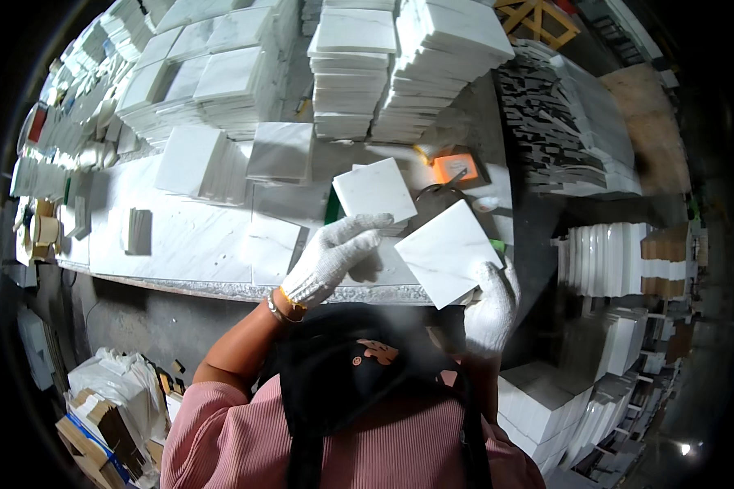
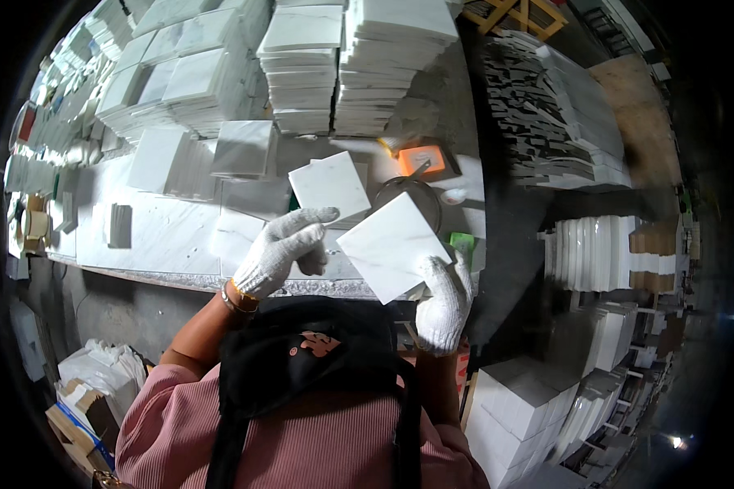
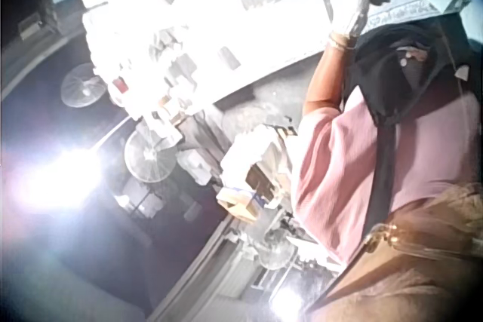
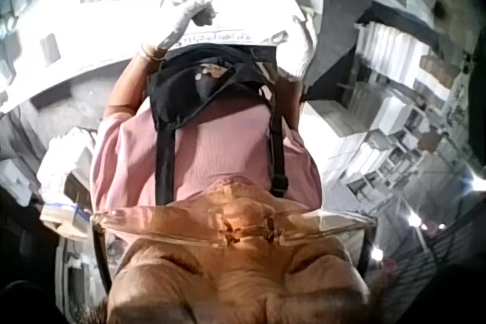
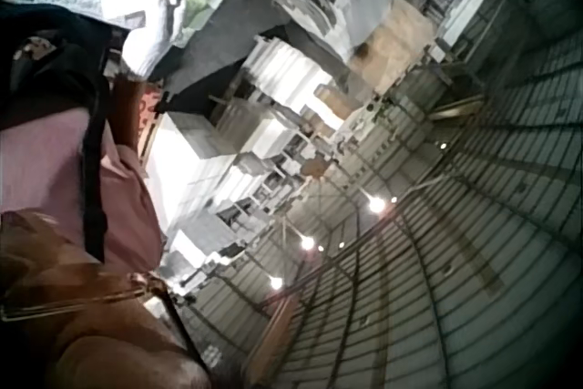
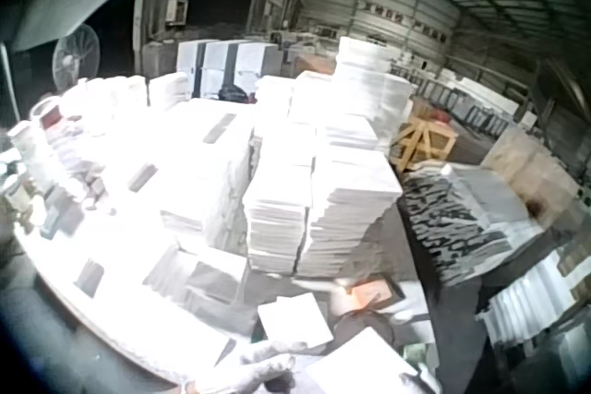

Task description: The person repeatedly picks up white square tiles from a stack, uses a small tool to scrape or smooth the edges, and then uses a green block to rub the edges. The person handles the tiles one at a time, placing them back on the stack after finishing each one.

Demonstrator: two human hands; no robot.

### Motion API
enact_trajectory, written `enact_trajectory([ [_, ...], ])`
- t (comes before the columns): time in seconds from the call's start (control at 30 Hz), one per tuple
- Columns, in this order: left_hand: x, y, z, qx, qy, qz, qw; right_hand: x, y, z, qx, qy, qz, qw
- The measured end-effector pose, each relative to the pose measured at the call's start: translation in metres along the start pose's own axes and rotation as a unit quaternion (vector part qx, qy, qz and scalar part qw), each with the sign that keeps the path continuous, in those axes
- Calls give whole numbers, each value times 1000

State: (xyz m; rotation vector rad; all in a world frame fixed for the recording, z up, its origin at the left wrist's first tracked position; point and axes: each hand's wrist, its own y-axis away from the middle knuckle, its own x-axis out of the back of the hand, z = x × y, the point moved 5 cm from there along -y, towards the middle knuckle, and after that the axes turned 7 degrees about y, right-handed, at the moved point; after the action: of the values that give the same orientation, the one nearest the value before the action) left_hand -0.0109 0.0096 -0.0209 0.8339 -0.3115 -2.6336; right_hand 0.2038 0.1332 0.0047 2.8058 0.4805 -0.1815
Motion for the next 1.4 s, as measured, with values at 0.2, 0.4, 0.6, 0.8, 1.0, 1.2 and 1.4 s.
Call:
enact_trajectory([
  [0.2,3,11,-17,58,35,-38,997,-3,0,2,1,-32,11,999],
  [0.4,5,18,-18,70,92,-40,993,-11,-3,10,-12,5,5,1000],
  [0.6,6,25,-7,25,173,-85,981,-35,-13,31,-2,69,-36,997],
  [0.8,50,41,-30,19,241,51,969,-90,-12,39,-94,95,-214,968],
  [1.0,110,99,-66,19,236,179,955,-110,-9,36,-42,248,-275,928],
  [1.2,162,145,-93,-10,221,251,942,-100,-21,39,-44,266,-271,924],
  [1.4,159,102,-84,-9,254,295,921,-108,-24,41,-45,268,-285,919],
])
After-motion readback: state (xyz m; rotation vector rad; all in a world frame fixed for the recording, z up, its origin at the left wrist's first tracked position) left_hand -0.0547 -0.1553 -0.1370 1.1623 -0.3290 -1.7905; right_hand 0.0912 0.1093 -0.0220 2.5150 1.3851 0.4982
